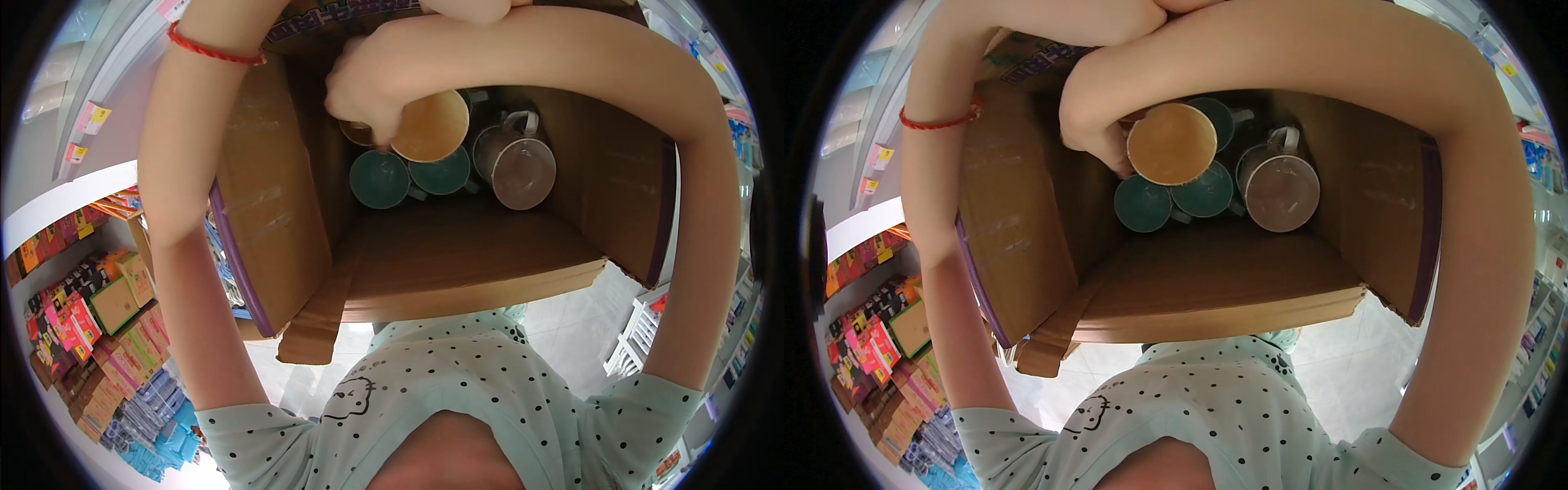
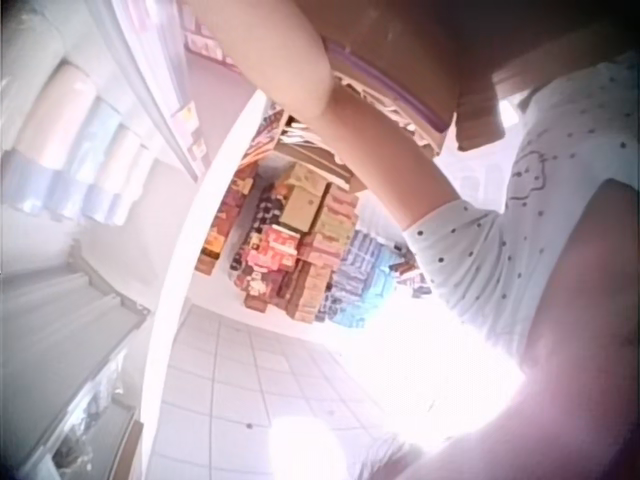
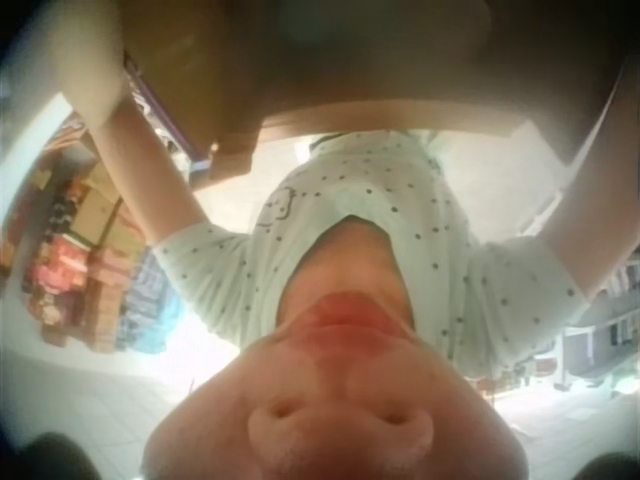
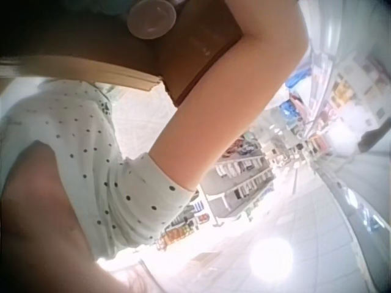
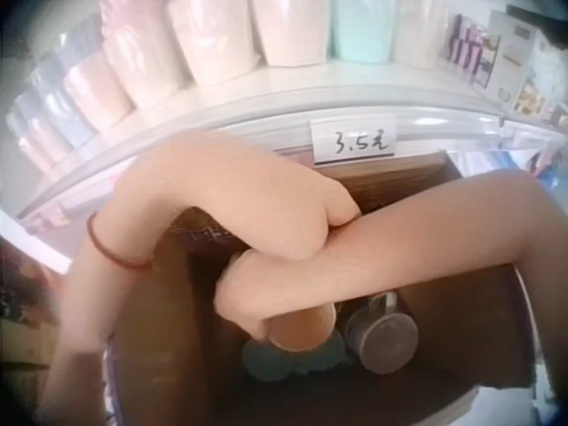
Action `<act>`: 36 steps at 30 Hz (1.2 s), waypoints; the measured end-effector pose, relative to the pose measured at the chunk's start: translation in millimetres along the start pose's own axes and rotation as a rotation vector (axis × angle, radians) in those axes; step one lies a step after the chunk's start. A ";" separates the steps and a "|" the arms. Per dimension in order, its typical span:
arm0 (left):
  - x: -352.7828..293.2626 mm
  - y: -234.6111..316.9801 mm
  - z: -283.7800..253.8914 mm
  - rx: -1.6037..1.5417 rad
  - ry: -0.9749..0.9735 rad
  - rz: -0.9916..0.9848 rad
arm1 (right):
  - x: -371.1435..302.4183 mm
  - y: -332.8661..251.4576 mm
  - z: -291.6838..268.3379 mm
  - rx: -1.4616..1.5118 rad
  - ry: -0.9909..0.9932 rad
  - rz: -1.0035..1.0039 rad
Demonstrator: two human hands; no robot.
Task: The person removes mugs from a cardboard box and places them on a store shelf. The person handles mugs of various colors, including pink, blue, and beige, arranging them in rows on the shelf.
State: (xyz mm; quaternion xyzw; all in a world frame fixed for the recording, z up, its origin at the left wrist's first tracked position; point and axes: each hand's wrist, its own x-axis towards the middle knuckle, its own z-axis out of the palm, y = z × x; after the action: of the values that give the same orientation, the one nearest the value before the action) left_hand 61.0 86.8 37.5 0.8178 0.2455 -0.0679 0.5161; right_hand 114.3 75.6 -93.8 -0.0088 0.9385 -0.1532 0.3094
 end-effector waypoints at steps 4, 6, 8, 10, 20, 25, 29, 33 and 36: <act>3.3 11.4 0.2 0.063 -0.061 -0.114 | -17.3 -39.3 -14.6 -0.280 -0.821 0.461; 10.7 17.8 1.4 0.175 -0.112 -0.253 | -22.6 -39.4 -14.5 -0.228 -0.710 0.337; 14.0 9.2 -1.2 0.243 -0.187 -0.250 | -20.4 -39.8 -11.4 -0.194 -0.601 0.217; 18.8 6.0 -1.4 0.298 -0.209 -0.220 | -21.1 -35.0 -9.9 -0.165 -0.540 0.178; 17.2 -29.0 27.0 0.297 0.091 -0.252 | -19.8 -34.8 -12.3 -0.164 -0.444 0.052; 30.7 -23.6 17.0 0.282 -0.001 -0.294 | -34.0 -28.3 -8.2 -0.071 -0.423 0.107; 30.7 -24.9 17.5 0.250 0.023 -0.297 | -38.6 -28.3 -8.8 -0.069 -0.408 0.093; 23.7 -28.3 14.3 0.261 0.049 -0.272 | -39.4 -31.5 -9.9 -0.077 -0.398 0.078; 19.6 -30.9 14.4 0.204 0.144 -0.325 | -41.7 -32.4 -12.2 -0.074 -0.379 0.067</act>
State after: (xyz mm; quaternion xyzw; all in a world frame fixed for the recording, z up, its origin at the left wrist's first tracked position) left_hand 65.5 91.4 -1.3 0.8182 0.4023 -0.1159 0.3940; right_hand 138.4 52.8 -50.9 -0.0174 0.8681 -0.1040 0.4850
